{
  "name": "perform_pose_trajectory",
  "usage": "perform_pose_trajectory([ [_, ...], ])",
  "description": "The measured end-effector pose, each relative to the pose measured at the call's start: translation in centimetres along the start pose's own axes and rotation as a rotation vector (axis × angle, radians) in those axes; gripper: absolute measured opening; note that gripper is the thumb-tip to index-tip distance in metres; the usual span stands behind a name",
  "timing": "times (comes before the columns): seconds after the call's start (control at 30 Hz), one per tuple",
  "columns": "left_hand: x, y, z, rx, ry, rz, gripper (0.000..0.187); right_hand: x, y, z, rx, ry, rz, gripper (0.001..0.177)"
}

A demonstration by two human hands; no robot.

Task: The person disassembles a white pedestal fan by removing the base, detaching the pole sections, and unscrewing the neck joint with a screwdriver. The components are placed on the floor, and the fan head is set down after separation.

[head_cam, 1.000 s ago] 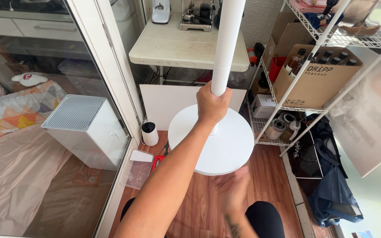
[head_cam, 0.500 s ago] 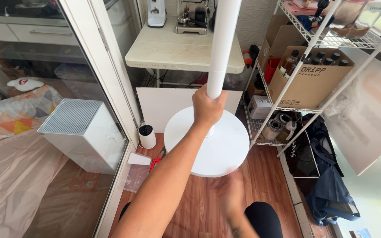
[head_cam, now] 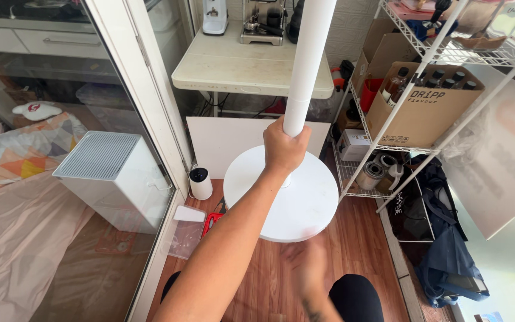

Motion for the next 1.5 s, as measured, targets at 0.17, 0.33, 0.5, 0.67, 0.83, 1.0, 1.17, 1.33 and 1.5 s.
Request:
perform_pose_trajectory([
  [0.17,0.0,0.1,-0.4,-0.009,-0.021,-0.038,0.019,-3.8,3.4,2.1,0.077,-0.275,0.206,0.035],
  [0.33,0.0,0.2,0.0,0.005,-0.021,-0.044,0.021,-0.8,-0.1,-0.7,-0.191,-0.190,-0.228,0.041],
  [0.5,0.0,-0.1,-0.3,0.039,-0.025,-0.056,0.022,1.1,-2.3,-0.6,0.013,0.109,0.054,0.033],
  [0.67,-0.2,0.6,-0.4,-0.045,-0.003,-0.073,0.023,-3.2,2.6,2.3,0.042,-0.214,0.247,0.038],
  [0.83,-1.1,0.2,-0.2,0.042,-0.040,-0.065,0.024,-0.5,-0.6,0.5,-0.153,-0.169,0.033,0.021],
  [1.0,-1.6,1.3,0.0,-0.016,-0.004,-0.098,0.023,3.1,-2.9,-1.2,-0.058,0.047,-0.052,0.021],
  [1.17,-1.5,2.1,0.2,-0.032,0.012,-0.103,0.022,-0.2,2.8,0.6,0.011,-0.235,0.281,0.029],
  [1.33,-0.9,2.2,0.8,0.000,-0.006,-0.084,0.023,1.1,1.4,1.4,-0.111,-0.188,0.104,0.026],
  [1.5,-0.8,1.6,1.4,0.028,-0.011,-0.065,0.021,1.3,-2.0,1.4,0.025,-0.015,-0.037,0.030],
])
Point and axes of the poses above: each hand's wrist, its own z-axis towards the middle knuckle, its own x-axis out of the palm, y = z × x, the point moved 9 cm from there along z, towards the middle knuckle, and after that the axes turned 12 degrees about x, right-handed, at the moved point
